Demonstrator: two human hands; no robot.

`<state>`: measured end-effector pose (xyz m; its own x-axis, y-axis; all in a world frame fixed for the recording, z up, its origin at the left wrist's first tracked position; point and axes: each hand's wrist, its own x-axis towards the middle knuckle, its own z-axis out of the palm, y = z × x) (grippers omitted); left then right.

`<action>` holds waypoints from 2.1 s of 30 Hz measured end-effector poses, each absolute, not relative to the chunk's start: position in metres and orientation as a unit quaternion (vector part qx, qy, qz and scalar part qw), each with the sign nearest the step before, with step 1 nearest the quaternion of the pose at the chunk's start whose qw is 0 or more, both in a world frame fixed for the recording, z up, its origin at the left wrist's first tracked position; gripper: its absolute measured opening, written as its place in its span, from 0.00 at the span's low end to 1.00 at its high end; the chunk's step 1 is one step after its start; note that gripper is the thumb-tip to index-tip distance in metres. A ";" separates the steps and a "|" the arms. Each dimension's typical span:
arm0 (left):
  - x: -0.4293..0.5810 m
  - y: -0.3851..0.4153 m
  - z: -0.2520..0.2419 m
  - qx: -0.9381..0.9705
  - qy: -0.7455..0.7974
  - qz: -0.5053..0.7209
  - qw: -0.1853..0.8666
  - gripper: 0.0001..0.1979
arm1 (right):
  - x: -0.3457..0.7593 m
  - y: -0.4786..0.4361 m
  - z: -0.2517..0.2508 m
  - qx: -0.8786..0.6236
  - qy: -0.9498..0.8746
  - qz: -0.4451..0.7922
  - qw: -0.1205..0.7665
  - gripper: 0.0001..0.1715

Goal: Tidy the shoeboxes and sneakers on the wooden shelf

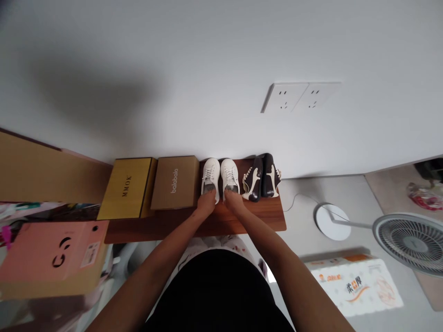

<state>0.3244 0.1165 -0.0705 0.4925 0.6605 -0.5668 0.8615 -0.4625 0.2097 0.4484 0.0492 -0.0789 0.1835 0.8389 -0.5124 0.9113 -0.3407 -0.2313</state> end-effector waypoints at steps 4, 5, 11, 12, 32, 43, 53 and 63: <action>0.326 0.116 -0.076 0.826 0.470 -0.204 0.236 0.15 | 0.443 0.055 -0.085 0.778 0.555 -0.286 0.068 0.13; 0.327 0.115 -0.078 0.826 0.472 -0.201 0.234 0.15 | 0.442 0.057 -0.086 0.779 0.554 -0.286 0.067 0.12; 0.329 0.111 -0.082 0.829 0.477 -0.197 0.214 0.16 | 0.436 0.063 -0.094 0.775 0.564 -0.278 0.063 0.10; 0.329 0.111 -0.082 0.830 0.476 -0.196 0.212 0.16 | 0.435 0.063 -0.094 0.777 0.565 -0.273 0.059 0.11; 0.460 0.065 -0.089 0.862 0.390 -0.180 0.270 0.23 | 0.627 -0.058 -0.128 0.886 0.324 -0.300 -0.139 0.27; 0.471 0.060 -0.075 0.912 0.281 -0.180 0.239 0.17 | 0.633 -0.069 -0.095 0.849 0.476 -0.211 0.094 0.18; 0.501 0.052 -0.073 0.916 0.287 -0.182 0.212 0.16 | 0.612 -0.030 -0.085 0.831 0.503 -0.213 0.108 0.15; 0.505 0.051 -0.083 0.900 0.306 -0.188 0.248 0.17 | 0.602 -0.022 -0.095 0.836 0.489 -0.223 0.113 0.15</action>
